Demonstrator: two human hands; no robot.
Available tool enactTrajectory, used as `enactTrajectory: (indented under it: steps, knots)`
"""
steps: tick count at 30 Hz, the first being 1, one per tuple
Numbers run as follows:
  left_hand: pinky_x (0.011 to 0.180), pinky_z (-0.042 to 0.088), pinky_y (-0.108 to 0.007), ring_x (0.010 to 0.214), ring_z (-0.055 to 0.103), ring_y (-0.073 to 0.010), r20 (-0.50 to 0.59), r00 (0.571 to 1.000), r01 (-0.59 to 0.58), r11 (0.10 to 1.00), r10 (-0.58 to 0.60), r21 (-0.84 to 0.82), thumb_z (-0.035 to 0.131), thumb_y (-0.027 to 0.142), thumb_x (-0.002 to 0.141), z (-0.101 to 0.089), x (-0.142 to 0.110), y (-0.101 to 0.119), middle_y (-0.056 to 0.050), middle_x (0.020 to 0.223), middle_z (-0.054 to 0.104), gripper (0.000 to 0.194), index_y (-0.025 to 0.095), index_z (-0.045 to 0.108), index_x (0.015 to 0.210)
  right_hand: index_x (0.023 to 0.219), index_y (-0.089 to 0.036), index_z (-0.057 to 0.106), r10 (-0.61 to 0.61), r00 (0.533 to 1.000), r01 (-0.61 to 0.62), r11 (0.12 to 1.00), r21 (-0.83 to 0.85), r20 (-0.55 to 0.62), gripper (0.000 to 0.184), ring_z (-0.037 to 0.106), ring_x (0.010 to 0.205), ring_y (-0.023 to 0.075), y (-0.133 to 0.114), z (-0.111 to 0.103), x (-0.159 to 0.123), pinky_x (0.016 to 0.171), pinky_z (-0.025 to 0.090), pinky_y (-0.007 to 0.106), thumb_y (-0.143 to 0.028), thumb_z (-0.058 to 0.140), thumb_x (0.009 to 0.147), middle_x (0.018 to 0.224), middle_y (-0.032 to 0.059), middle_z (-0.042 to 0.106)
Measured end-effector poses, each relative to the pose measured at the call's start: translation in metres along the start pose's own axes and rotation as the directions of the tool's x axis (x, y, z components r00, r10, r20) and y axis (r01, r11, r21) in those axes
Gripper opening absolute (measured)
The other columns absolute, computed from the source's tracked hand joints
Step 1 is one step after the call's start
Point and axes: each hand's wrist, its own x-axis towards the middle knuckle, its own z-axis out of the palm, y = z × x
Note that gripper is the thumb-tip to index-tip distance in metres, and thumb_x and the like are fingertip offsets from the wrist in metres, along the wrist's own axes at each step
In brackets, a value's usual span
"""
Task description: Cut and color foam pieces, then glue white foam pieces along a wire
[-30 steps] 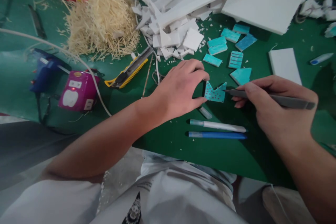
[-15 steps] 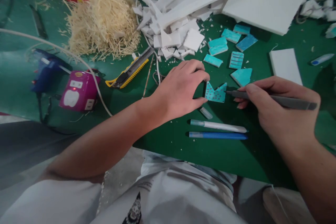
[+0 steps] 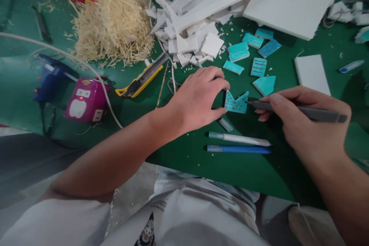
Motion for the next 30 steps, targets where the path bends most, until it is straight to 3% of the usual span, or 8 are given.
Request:
enactTrajectory:
  steps: [30]
  knots:
    - [0.113,0.053,-0.049,0.133,0.063,-0.0303,-0.004,1.000,0.004,1.000,-0.004,0.001,0.080,0.024,0.092,0.0011,0.0026,0.0018,-0.013,0.138,0.066,0.033,0.018,0.068,0.123,0.070,-0.029,0.080,-0.026,0.998,0.026,1.000,-0.011,0.050,0.012,0.071,0.052,0.0174,0.0039,-0.0027,-0.0004,0.049,0.060,0.030,-0.031,0.082,0.082,0.068,-0.0003,0.078]
